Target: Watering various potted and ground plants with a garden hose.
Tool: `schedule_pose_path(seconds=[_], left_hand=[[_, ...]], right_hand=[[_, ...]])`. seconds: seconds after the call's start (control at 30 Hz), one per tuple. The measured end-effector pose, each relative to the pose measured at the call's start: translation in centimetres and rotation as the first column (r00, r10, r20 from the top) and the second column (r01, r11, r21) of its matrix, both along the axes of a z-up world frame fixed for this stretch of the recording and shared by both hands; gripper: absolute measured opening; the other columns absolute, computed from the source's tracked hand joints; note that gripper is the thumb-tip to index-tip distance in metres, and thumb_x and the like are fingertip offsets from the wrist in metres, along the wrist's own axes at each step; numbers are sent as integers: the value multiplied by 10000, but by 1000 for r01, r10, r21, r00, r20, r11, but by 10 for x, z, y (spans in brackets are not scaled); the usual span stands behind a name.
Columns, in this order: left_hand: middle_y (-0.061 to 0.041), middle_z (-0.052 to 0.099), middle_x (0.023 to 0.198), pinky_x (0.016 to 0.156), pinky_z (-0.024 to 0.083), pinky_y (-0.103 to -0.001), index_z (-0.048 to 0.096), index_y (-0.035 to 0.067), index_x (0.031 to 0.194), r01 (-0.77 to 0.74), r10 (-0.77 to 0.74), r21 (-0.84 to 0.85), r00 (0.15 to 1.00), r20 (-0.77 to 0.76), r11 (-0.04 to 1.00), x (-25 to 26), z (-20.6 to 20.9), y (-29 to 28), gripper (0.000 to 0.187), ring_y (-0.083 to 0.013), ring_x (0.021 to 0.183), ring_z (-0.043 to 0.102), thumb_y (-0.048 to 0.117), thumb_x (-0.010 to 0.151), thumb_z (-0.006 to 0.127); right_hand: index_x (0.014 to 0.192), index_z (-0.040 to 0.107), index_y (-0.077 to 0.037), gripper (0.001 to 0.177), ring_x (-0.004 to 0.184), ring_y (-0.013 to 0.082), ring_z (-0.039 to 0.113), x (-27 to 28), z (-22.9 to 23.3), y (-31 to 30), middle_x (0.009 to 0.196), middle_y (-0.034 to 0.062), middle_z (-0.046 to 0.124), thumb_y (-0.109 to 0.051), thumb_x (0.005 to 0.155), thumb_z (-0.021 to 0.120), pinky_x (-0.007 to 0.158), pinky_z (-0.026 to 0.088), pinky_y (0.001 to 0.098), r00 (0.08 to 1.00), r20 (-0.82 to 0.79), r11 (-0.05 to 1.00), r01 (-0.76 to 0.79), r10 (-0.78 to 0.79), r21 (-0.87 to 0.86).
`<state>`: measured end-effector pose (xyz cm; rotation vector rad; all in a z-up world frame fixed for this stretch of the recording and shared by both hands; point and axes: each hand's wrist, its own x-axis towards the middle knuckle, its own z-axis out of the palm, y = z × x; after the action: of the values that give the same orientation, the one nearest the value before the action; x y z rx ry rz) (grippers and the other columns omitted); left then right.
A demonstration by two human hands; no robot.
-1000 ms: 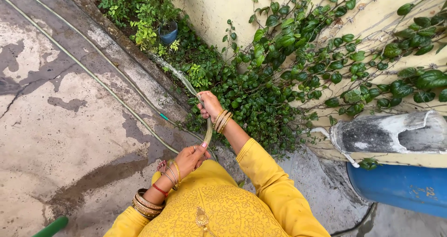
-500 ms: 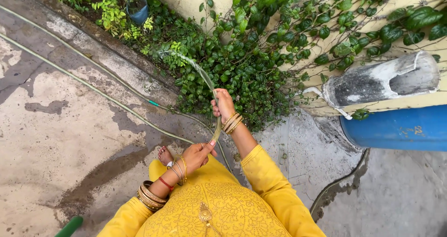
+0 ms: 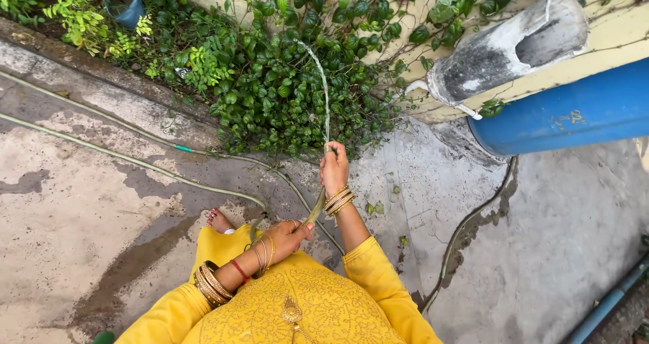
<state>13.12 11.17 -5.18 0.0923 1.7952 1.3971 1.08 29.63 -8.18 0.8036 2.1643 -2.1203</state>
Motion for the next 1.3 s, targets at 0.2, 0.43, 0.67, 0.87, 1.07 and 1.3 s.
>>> schedule_pose_path(seconds=[0.2, 0.43, 0.67, 0.87, 1.07, 1.3], left_hand=[[-114, 654, 658, 670, 511, -390, 760, 88, 900, 133, -143, -123, 986, -83, 983, 17, 2, 30, 508, -248, 659, 663, 565, 928, 588], [-117, 747, 825, 740, 545, -399, 693, 49, 1030, 167, -174, -82, 980, -92, 983, 34, -27, 71, 473, -249, 766, 721, 505, 926, 624], [-77, 732, 877, 743, 573, -360, 557, 99, 1201, 175, -172, 28, 981, -90, 984, 43, -1, 101, 393, -181, 793, 751, 392, 946, 620], [-81, 736, 862, 727, 576, -343, 593, 82, 1164, 202, -198, 46, 977, -85, 978, 60, -11, 118, 341, -178, 777, 741, 358, 967, 620], [-64, 731, 839, 713, 573, -361, 591, 79, 1166, 190, -187, 18, 975, -122, 982, 74, -10, 121, 374, -193, 754, 731, 383, 952, 633], [-82, 724, 770, 746, 551, -384, 622, 90, 1130, 275, -285, -116, 955, -85, 954, 84, -5, 114, 458, -218, 748, 724, 506, 938, 614]], right_hand=[[1122, 613, -174, 135, 475, 72, 469, 18, -26, 22, 639, -30, 541, -226, 1027, 531, 409, 358, 274, 982, 56, 941, -190, 182, 281], [1207, 640, -179, 265, 528, 85, 459, 22, 40, 56, 606, -24, 485, -135, 969, 533, 499, 379, 279, 889, -50, 741, -346, 455, 576], [1259, 586, -182, 319, 449, 66, 407, 41, 67, 76, 670, -30, 501, -112, 983, 442, 377, 323, 256, 962, -107, 967, -245, 252, 74], [1237, 586, -173, 300, 430, 49, 400, 57, 45, 95, 681, -26, 516, -108, 1004, 408, 341, 301, 233, 969, -93, 968, -237, 229, -82], [1144, 570, -175, 128, 399, 57, 401, 75, 29, 105, 639, -29, 490, -237, 1053, 504, 319, 304, 246, 997, -34, 996, -78, 76, -48], [1115, 607, -182, 121, 411, 56, 405, 95, 3, 97, 611, -28, 497, -225, 1042, 520, 335, 323, 246, 987, 93, 991, -133, 130, 24]])
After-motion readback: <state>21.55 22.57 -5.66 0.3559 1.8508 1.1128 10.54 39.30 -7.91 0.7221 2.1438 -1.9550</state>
